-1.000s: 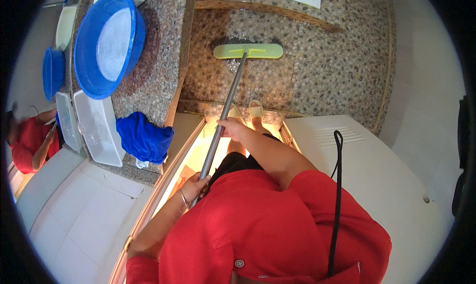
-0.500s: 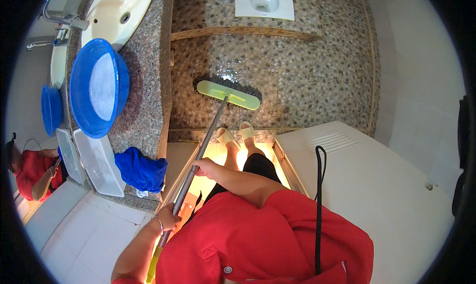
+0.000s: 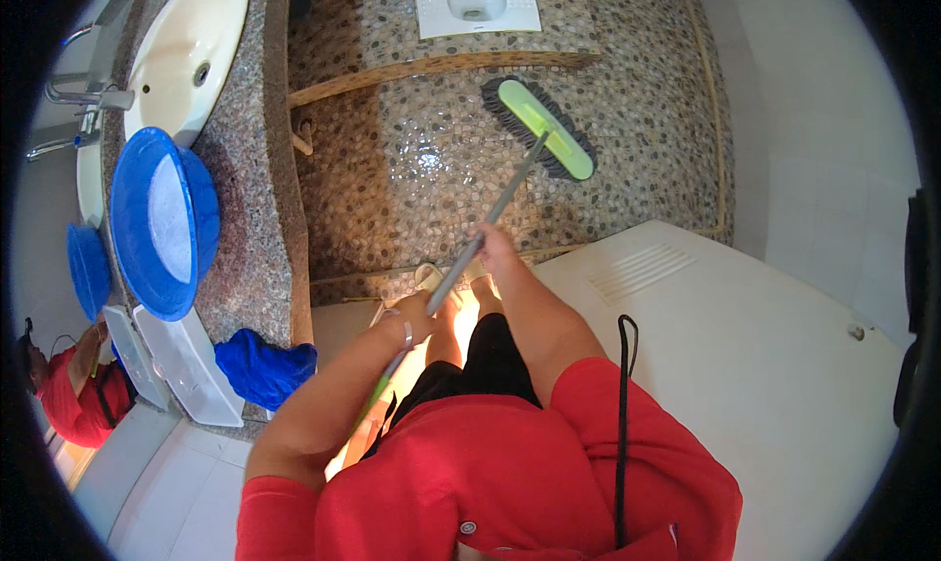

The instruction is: The person mops a bathroom floor using a long-handled mop, repeatedly rinsing it in a blue basin and under the sink faucet. They also wipe the sink basin with a blue cloth and move the basin to the sink before exiting the room.

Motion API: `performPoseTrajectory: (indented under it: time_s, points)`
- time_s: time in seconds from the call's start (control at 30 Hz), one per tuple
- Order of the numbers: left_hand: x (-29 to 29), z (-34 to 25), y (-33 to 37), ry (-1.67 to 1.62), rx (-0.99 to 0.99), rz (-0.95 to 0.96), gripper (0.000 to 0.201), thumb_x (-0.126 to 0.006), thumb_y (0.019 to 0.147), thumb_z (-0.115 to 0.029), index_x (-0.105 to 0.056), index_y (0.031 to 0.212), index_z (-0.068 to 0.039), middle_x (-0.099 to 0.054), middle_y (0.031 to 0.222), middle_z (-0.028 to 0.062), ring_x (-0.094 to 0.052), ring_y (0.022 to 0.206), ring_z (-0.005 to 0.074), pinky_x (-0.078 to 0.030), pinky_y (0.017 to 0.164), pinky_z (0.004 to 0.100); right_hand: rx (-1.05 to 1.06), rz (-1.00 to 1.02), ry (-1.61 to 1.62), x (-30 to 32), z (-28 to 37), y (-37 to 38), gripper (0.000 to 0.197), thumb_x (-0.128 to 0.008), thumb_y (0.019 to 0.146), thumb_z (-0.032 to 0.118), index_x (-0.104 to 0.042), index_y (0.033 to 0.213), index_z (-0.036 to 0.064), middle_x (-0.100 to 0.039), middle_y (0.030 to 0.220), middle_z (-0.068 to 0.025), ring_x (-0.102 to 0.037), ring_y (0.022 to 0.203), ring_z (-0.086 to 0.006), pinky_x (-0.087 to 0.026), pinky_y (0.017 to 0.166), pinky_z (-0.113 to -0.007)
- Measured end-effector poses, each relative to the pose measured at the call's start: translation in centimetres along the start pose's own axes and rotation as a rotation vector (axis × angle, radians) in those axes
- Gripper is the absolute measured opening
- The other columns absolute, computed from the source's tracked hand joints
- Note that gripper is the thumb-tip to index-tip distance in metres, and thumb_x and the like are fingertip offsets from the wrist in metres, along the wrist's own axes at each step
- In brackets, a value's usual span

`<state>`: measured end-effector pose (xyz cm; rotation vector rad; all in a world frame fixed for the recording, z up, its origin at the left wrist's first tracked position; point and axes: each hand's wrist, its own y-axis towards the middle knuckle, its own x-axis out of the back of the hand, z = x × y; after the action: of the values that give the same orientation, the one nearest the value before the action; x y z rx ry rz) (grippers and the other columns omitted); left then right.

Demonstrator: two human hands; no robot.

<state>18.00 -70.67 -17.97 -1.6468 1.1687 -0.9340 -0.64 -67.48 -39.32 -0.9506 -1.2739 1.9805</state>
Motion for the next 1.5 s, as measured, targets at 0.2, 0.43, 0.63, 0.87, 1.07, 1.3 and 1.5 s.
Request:
performPoseTrajectory:
  time_s: [0.2,0.43,0.63,0.87,1.07,1.3,1.5]
  points:
    - [-1.5,-0.8,-2.8,-0.694,-0.095,0.417,0.062,-0.058,0.09,-0.021,-0.025,0.142,-0.013,-0.059,0.075,0.0072,-0.06,0.061,0.0167,-0.049,0.055,0.0302,0.1,-0.144,-0.228,3.0,2.8,-0.8,0.021,-0.056,0.086,0.021,-0.049,0.092,0.0022,-0.057,0.072,-0.0111,-0.059,0.058,-0.0218,-0.051,0.047,-0.037]
    - [-1.8,10.0,-16.3,-0.655,-0.004,0.347,0.071,-0.06,0.086,-0.003,-0.022,0.145,-0.017,-0.05,0.071,0.0018,-0.052,0.055,0.0102,-0.047,0.052,0.0247,-0.282,0.159,-0.632,-2.4,-8.9,-8.4,0.034,-0.057,0.086,0.03,-0.052,0.098,-0.0018,-0.061,0.083,-0.0183,-0.065,0.07,-0.0301,-0.054,0.055,-0.046]
    - [-5.0,13.4,-25.9,-0.891,0.237,0.182,0.072,-0.069,0.083,-0.009,-0.03,0.143,-0.015,-0.057,0.114,0.0025,-0.056,0.099,0.0121,-0.049,0.083,0.0279,-0.371,0.236,-0.363,-5.0,-17.5,-17.7,0.025,-0.064,0.084,0.027,-0.058,0.091,0.0028,-0.063,0.076,-0.011,-0.064,0.062,-0.0231,-0.057,0.054,-0.04]
    - [-3.1,14.6,-21.6,-0.541,0.127,0.221,0.077,-0.065,0.083,-0.003,-0.024,0.146,-0.02,-0.056,0.085,0.0037,-0.055,0.067,0.0121,-0.048,0.056,0.0279,-0.176,0.129,-0.332,-3.6,-17.2,-14.4,0.026,-0.067,0.084,0.028,-0.058,0.085,0.0027,-0.062,0.073,-0.0082,-0.061,0.059,-0.0181,-0.052,0.049,-0.031]
    - [-0.3,9.0,-14.6,-0.387,0.103,0.249,0.079,-0.062,0.084,-0.003,-0.017,0.147,-0.02,-0.048,0.062,0.0014,-0.047,0.047,0.0111,-0.045,0.041,0.028,-0.067,0.073,-0.215,-0.8,-10.2,-9.2,0.026,-0.062,0.087,0.023,-0.052,0.103,0.0065,-0.06,0.082,-0.0079,-0.059,0.065,-0.0176,-0.052,0.057,-0.031]
    - [-1.1,0.1,-3.8,-0.445,-0.228,0.398,0.044,-0.057,0.092,-0.022,-0.039,0.129,-0.006,-0.053,0.068,0.0005,-0.052,0.05,0.0083,-0.047,0.045,0.0261,0.026,0.033,-0.077,-0.6,-1.9,-13.0,0.025,-0.057,0.09,0.02,-0.049,0.106,0.0035,-0.061,0.088,-0.0102,-0.062,0.077,-0.0243,-0.054,0.067,-0.038]
    - [-2.0,-3.2,-5.9,-1.073,-0.469,0.474,0.066,-0.037,0.093,-0.057,-0.031,0.142,-0.014,-0.051,0.131,0.0143,-0.057,0.112,0.0232,-0.05,0.089,0.0356,0.132,0.124,0.149,0.5,4.8,-14.4,0.023,-0.06,0.086,0.031,-0.057,0.085,0.0076,-0.058,0.071,-0.0058,-0.056,0.063,-0.0203,-0.047,0.059,-0.035]
